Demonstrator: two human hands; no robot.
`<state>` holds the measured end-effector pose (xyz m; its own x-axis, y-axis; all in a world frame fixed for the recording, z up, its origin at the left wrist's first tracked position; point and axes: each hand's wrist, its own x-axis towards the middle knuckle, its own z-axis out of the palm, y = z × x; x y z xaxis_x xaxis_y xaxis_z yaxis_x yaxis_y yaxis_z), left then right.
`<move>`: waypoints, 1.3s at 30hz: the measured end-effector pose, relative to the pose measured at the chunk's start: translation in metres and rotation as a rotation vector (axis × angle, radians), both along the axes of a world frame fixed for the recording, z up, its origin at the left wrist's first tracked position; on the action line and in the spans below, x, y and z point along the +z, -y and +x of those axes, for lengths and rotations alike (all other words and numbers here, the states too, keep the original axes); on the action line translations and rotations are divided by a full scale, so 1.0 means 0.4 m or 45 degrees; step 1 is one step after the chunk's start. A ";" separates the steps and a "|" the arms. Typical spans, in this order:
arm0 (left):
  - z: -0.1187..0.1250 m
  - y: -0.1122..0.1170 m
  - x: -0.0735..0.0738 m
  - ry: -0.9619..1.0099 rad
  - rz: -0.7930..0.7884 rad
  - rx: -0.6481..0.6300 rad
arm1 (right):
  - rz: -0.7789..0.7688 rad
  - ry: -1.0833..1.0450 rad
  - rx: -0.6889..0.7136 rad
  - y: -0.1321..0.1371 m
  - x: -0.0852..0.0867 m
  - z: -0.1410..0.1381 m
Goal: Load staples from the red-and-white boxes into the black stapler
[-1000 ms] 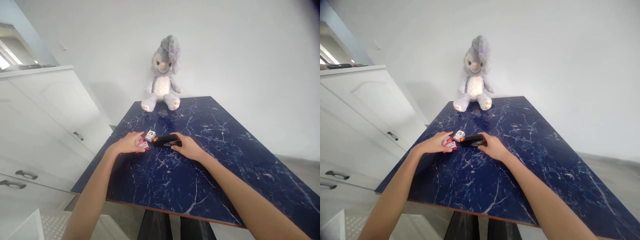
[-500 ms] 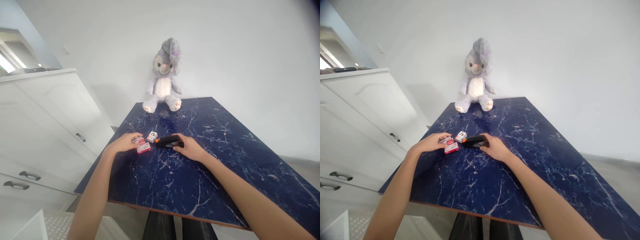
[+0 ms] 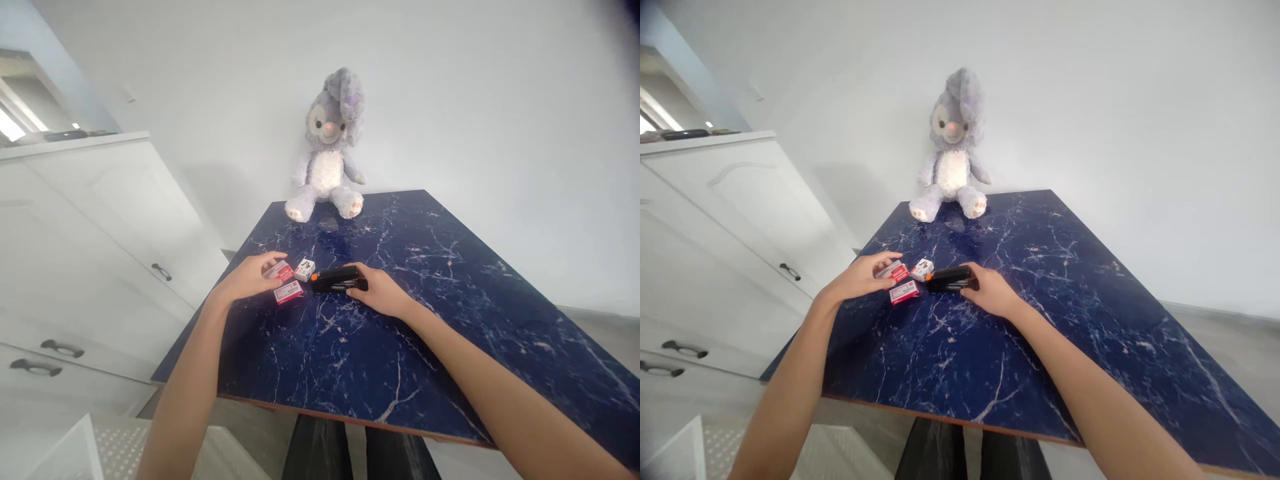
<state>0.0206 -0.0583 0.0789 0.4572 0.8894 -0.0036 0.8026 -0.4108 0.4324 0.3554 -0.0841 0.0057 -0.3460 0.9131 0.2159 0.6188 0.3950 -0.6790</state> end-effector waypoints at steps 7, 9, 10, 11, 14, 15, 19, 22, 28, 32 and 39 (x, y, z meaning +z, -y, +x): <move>0.060 0.033 0.007 -0.200 -0.152 -0.010 | 0.036 -0.027 0.004 -0.003 0.001 0.000; 0.072 0.045 0.017 -0.205 -0.229 -0.044 | 0.044 -0.029 0.002 -0.005 -0.002 0.000; 0.079 0.053 0.024 -0.204 -0.266 -0.075 | 0.047 -0.024 0.003 -0.006 -0.003 -0.001; 0.086 0.061 0.030 -0.205 -0.290 -0.102 | 0.049 -0.019 0.006 -0.007 -0.005 -0.001; 0.105 0.085 0.039 -0.230 -0.296 -0.123 | 0.065 -0.011 0.012 -0.008 -0.007 0.000; 0.110 0.091 0.037 -0.231 -0.304 -0.134 | 0.072 -0.013 0.012 -0.008 -0.007 0.001; 0.117 0.103 0.013 -0.190 -0.316 -0.243 | 0.076 -0.023 0.022 -0.007 -0.003 0.003; 0.121 0.106 -0.006 -0.193 -0.240 -0.300 | 0.050 -0.021 0.023 -0.005 0.000 0.001; 0.088 0.082 0.014 -0.211 -0.225 -0.226 | 0.015 0.023 0.010 -0.011 0.012 0.007; 0.056 0.048 0.022 -0.258 -0.206 -0.103 | -0.058 0.044 0.138 -0.015 0.038 0.037; 0.131 0.065 -0.020 -0.111 -0.123 -0.146 | -0.142 -0.049 0.285 -0.005 0.043 0.042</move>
